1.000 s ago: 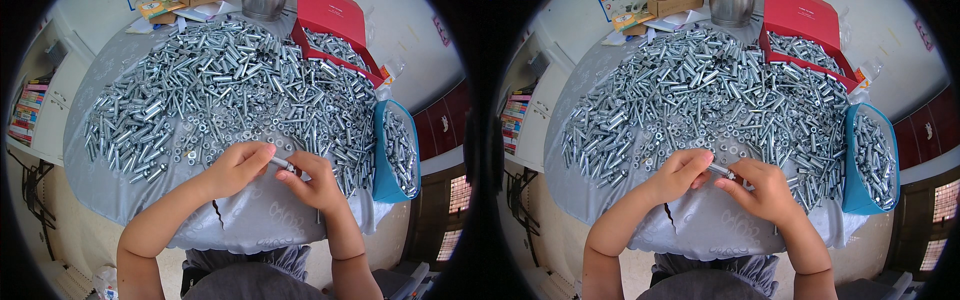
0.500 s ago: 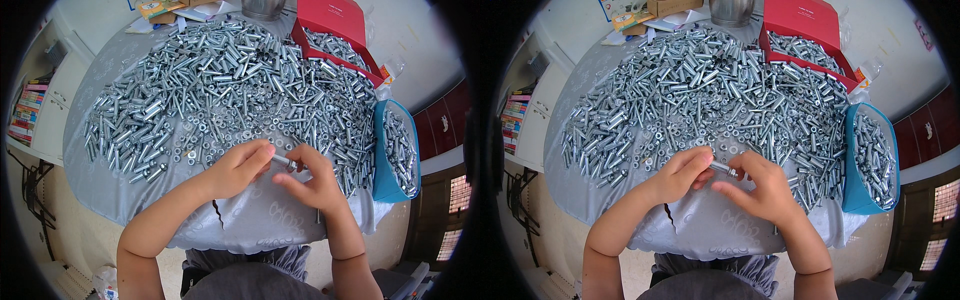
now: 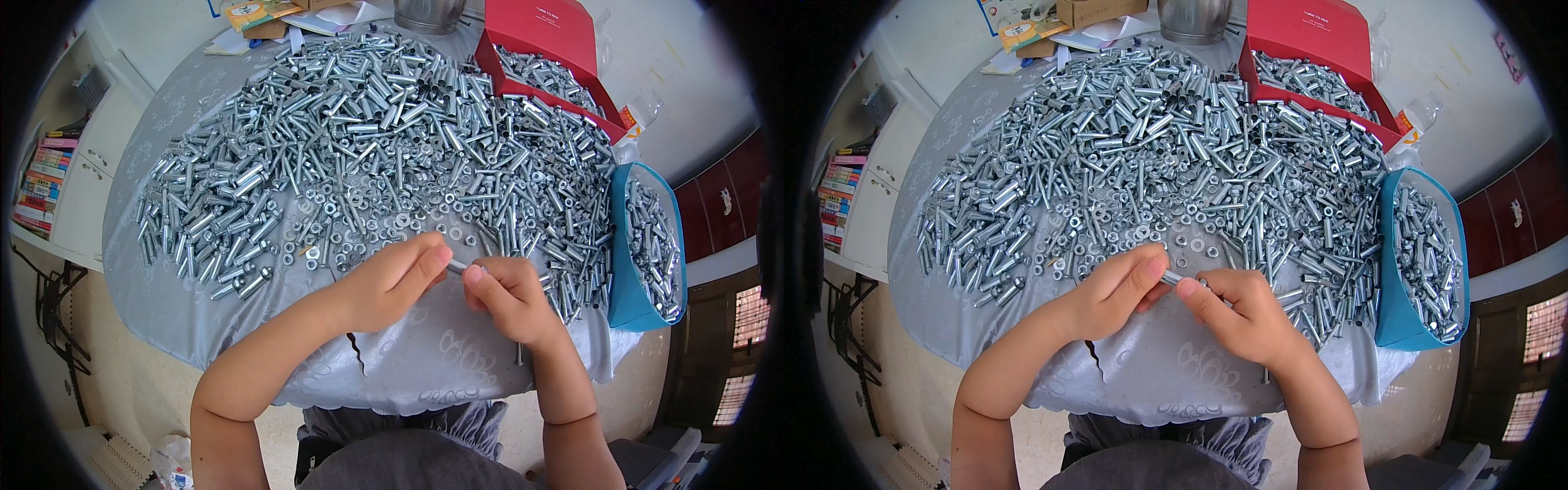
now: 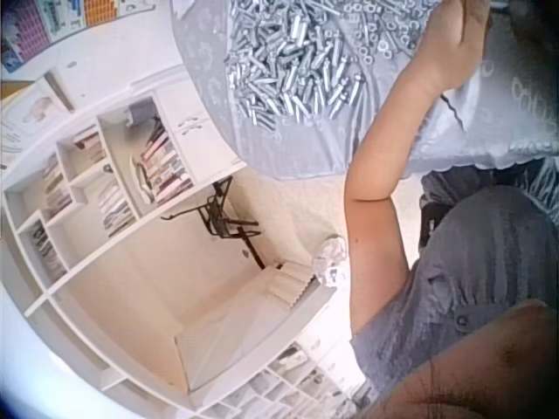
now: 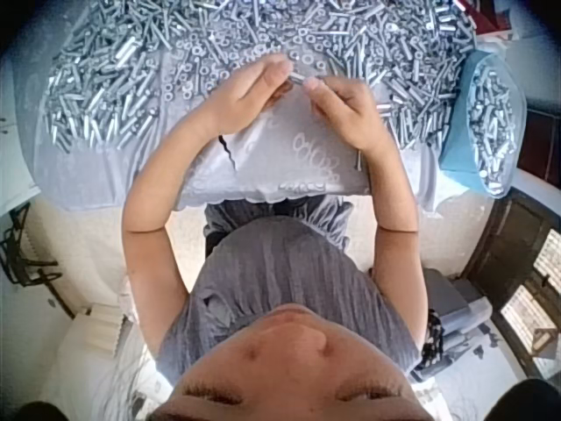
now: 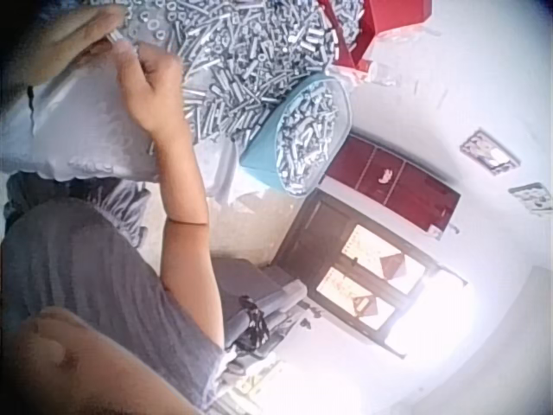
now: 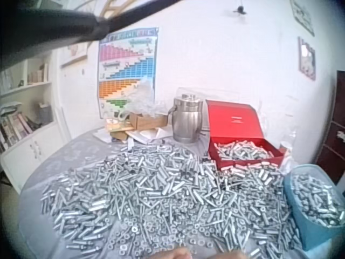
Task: The person sits at a table covered with a large pile of metal bolts and washers. They repeatedly pick up a bolt and a washer, thread the washer onto the bolt, and place the assembled unit into a blue container on the right side of the table.
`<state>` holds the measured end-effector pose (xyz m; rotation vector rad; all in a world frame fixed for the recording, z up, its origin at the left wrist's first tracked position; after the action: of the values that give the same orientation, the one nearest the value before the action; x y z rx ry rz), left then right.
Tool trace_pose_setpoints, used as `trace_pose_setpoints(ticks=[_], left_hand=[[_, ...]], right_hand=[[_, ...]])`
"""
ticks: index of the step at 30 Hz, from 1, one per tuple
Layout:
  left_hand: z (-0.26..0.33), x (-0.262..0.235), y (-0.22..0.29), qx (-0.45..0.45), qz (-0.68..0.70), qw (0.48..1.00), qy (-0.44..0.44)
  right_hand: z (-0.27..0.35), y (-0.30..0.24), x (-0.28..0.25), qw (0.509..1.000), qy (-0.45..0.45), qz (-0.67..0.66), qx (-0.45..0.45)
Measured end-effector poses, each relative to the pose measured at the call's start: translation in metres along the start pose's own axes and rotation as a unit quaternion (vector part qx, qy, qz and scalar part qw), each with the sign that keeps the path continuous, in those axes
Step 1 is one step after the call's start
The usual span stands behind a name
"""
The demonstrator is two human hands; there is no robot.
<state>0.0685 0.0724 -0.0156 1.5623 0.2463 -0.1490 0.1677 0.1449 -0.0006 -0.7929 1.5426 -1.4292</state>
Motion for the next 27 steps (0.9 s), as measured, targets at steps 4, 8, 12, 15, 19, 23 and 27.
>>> trace_pose_setpoints(ticks=[4,8,12,15,19,23,27], left_hand=[[0.001,-0.005,0.010,0.083,-0.129,0.987,0.041],[0.006,-0.006,0.020,0.134,-0.217,0.965,0.065],[0.007,-0.009,0.027,0.151,-0.215,0.961,0.087],[0.006,-0.013,0.020,0.104,-0.145,0.979,0.095],[0.006,-0.015,0.012,0.053,-0.066,0.991,0.105],[0.005,-0.012,-0.008,-0.046,0.035,0.993,0.104],[0.004,-0.012,-0.013,-0.087,0.042,0.989,0.114]], right_hand=[[0.004,0.008,0.001,0.993,-0.015,-0.073,0.092],[0.004,0.011,0.004,0.979,-0.053,-0.163,0.109],[0.001,-0.001,-0.001,0.999,0.010,-0.046,-0.006],[0.003,-0.022,-0.004,0.984,0.045,0.092,-0.147],[0.006,-0.031,-0.001,0.967,0.045,0.135,-0.211],[0.006,-0.032,0.004,0.956,0.027,0.167,-0.238],[0.005,-0.033,0.008,0.936,0.043,0.215,-0.274]])
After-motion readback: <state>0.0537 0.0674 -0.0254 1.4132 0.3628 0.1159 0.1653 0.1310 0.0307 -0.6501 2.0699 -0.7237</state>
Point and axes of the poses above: each hand's wrist, its own z-axis away from the middle knuckle, its own x-axis out of the palm, y = z × x, the point moved 7 cm from there along -z, towards the middle knuckle, and after that the axes turned 10 degrees about -z, right-handed, at the moved point
